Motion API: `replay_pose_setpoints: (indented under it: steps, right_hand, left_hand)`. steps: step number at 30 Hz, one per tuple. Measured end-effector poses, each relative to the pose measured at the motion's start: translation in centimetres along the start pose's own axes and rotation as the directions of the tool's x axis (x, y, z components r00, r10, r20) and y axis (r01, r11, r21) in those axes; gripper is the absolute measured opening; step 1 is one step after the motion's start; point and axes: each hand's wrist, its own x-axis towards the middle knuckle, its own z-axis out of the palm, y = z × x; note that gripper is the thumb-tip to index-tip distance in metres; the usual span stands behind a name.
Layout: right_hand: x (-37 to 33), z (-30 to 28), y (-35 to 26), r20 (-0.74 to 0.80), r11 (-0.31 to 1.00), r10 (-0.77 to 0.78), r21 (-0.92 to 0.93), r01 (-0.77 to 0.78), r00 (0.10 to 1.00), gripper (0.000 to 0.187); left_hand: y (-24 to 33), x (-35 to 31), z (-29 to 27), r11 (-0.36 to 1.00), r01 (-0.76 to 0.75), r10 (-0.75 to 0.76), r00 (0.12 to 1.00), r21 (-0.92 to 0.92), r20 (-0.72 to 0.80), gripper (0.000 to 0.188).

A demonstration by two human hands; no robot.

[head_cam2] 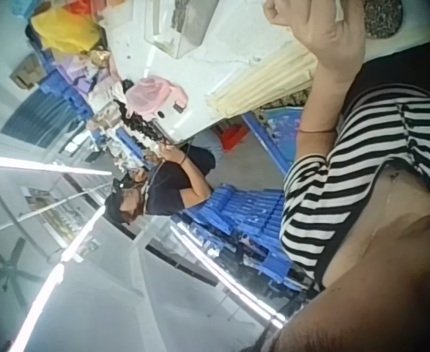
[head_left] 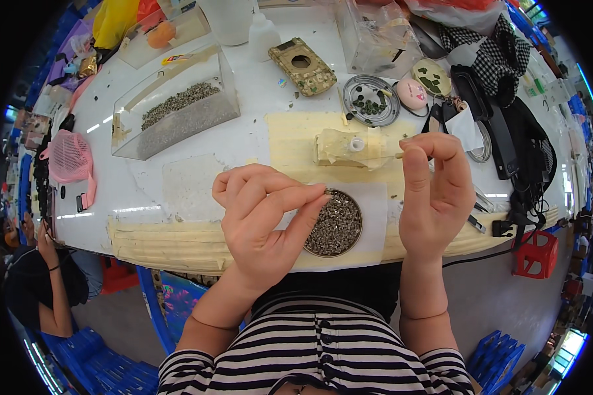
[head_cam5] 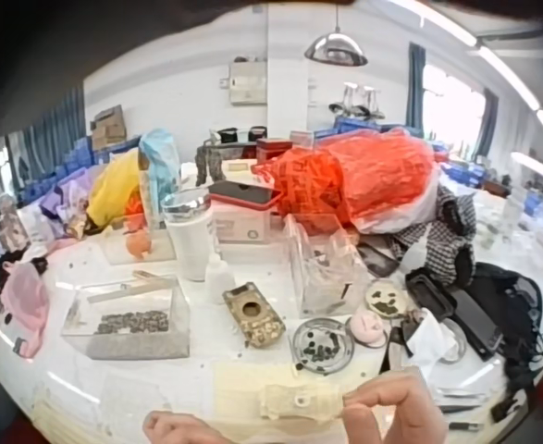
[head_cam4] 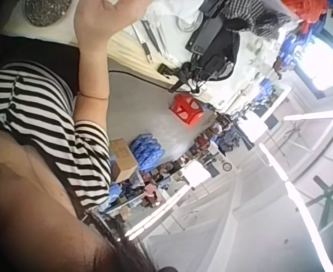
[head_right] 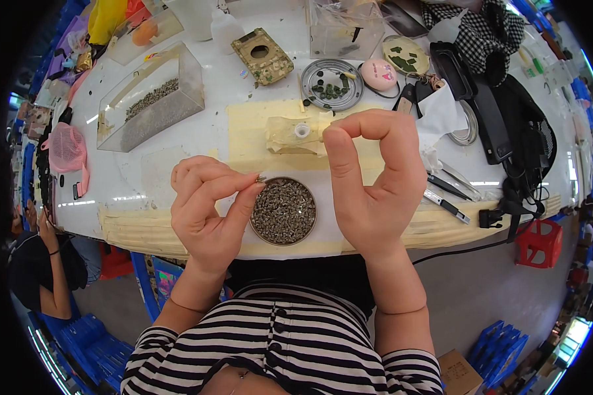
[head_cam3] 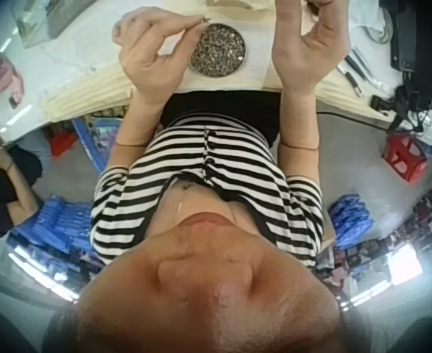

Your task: Assembling small plastic components for a toy model.

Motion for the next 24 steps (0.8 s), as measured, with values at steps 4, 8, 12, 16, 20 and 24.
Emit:
replay_pose_setpoints:
  steps: [4,8,12,16,20,24]
  right_hand:
    - [2.0,0.1,0.2,0.139,0.839,-0.304,-0.429,0.334,0.942,0.013]
    - [1.7,0.5,1.3,0.227,0.786,-0.292,-0.496,0.368,0.929,0.012]
    - [0.6,0.4,-0.5,0.183,0.882,-0.242,-0.369,0.295,0.953,0.012]
    - [-1.2,0.3,-2.0,0.398,0.998,0.051,-0.049,-0.035,0.916,0.010]
    - [-2.0,0.8,-1.6,0.384,0.998,-0.015,-0.057,0.040,0.923,0.016]
    - [-2.9,1.7,-1.5,0.252,0.862,-0.308,-0.334,0.381,0.917,0.028]
  left_hand:
    - [0.1,0.1,0.0,1.000,0.003,-0.003,1.000,-0.020,-0.012,0.023]
    - [0.0,0.1,0.0,0.999,-0.003,0.002,0.999,-0.040,-0.033,0.023]
    - [-0.1,-0.1,-0.1,0.996,-0.006,0.001,0.999,-0.089,-0.051,0.024]
    - [0.3,0.1,-0.3,0.996,-0.065,0.063,0.998,-0.067,-0.028,0.026]
    - [0.6,0.0,-0.3,0.989,-0.104,0.105,0.994,0.101,-0.007,0.027]
    - [0.8,-0.2,-0.1,0.975,-0.097,0.100,0.995,0.201,-0.004,0.026]
